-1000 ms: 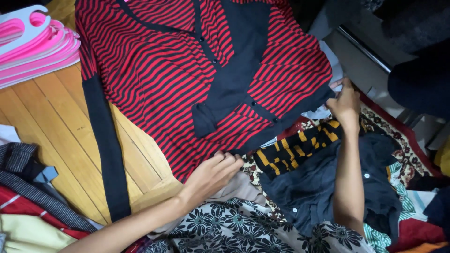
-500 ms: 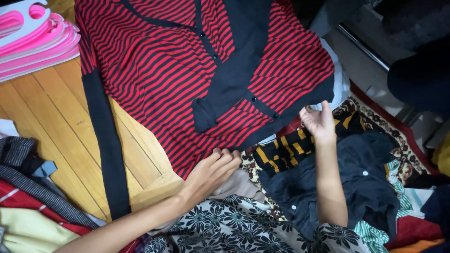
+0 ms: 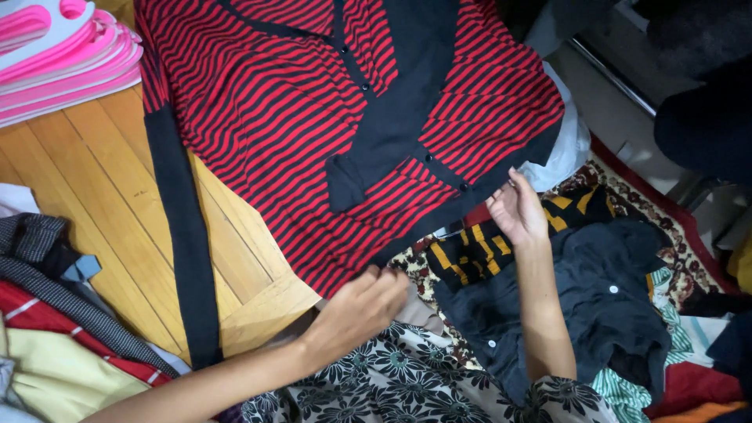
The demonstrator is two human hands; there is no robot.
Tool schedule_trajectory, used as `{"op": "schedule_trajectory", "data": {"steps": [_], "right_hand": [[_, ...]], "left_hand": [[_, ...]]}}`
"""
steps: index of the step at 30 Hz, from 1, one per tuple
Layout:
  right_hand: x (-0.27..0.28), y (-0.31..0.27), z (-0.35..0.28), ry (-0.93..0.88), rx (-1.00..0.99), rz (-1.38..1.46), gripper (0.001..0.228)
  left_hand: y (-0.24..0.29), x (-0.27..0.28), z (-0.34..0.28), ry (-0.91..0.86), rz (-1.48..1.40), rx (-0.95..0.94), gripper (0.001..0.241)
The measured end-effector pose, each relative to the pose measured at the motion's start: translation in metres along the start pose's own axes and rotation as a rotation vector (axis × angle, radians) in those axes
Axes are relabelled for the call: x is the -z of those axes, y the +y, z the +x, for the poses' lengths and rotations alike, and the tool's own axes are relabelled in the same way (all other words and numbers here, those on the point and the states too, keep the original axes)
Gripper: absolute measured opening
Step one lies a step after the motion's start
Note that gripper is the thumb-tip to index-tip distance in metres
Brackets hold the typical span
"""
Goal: The person buttons a red and black striped top and places it on a pink hanger. They then pick up a purple and grey cardigan, button it, and place it on a white hanger.
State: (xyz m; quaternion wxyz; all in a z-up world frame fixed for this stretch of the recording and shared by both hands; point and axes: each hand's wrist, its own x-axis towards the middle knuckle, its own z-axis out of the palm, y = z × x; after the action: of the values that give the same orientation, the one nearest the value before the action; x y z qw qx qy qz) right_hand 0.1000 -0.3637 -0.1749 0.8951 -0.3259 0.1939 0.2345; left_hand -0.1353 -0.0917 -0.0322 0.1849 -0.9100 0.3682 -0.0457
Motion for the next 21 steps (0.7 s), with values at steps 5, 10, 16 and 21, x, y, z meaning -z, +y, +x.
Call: {"op": "schedule_trajectory", "data": {"steps": [5, 10, 16, 21], "right_hand": [[-0.027, -0.005, -0.023, 0.2, 0.296, -0.108, 0.031], [-0.037, -0.005, -0.035, 0.381, 0.509, -0.223, 0.055], [0.014, 0.005, -0.012, 0.61, 0.949, -0.606, 0.034], [-0.025, 0.017, -0.025, 0.665, 1.026, -0.79, 0.035]], "left_hand": [[-0.009, 0.031, -0.005, 0.194, -0.485, 0.025, 0.008], [-0.019, 0.034, -0.012, 0.306, -0.665, -0.027, 0.025], [-0.021, 0.031, -0.021, -0.091, -1.04, -0.002, 0.029], [-0.026, 0.019, -0.026, 0.222, -0.876, 0.1, 0.013]]}}
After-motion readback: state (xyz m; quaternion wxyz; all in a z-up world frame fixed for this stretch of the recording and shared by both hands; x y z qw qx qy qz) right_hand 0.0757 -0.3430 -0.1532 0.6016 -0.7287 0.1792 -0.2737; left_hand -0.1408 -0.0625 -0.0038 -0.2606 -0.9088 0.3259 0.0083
